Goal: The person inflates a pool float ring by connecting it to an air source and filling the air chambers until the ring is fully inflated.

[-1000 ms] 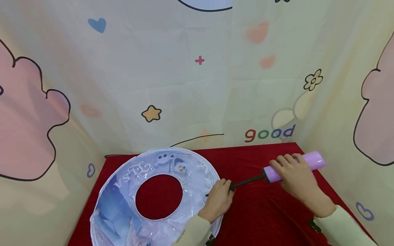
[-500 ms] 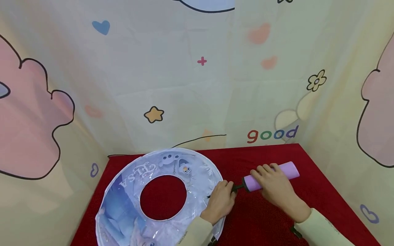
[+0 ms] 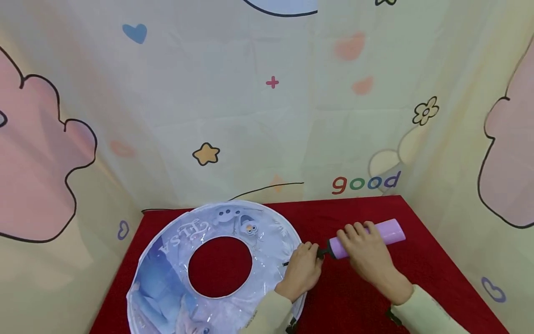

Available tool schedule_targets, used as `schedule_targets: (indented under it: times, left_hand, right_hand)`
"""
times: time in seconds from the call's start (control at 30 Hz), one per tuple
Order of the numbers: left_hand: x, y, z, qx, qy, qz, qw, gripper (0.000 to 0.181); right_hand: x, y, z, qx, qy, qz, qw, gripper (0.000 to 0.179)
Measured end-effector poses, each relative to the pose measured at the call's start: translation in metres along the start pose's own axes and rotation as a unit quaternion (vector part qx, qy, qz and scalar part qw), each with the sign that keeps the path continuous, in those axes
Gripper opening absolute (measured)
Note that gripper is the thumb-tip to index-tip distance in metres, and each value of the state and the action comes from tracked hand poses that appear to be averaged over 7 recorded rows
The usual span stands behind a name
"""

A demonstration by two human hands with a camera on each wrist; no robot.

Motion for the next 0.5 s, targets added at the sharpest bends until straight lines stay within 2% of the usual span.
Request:
schedule_targets:
  times: [0.1,0.2,0.37,0.5]
  left_hand:
    - [0.000,0.001,-0.001,0.003,-0.009,0.003,1.0000,0.004]
    - [0.004,0.004,-0.005,-0.001,-0.015,0.006,0.9999,0.005]
    - [0.003,0.006,-0.011,-0.001,0.002,0.006,1.0000,0.010]
    - [-0.001,0.007,-0.016,0.014,0.007,0.014,0.9998,0.010]
  right_hand:
    - [-0.010,-0.005,-0.020,0.007,0.004,0.008,0.9999,0.049]
    - [-0.014,-0.006,-0.019,0.011,-0.017,-0.002,0.9998,0.054]
    - [-0.004,-0.001,0.015,-0.002,-0.055,-0.028,0.9981,0.059]
    - [0.011,0.002,0.055,-0.022,-0.054,-0.017,0.9981,0.057]
Point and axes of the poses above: each hand's wrist, its own y-axis away from the middle knuckle, its own x-axis out of the back of the hand, z = x × y, the point moved 2 cm from there along -y, towards the middle knuckle, and after that the axes turned 14 degrees about z, right-handed, at the moved point
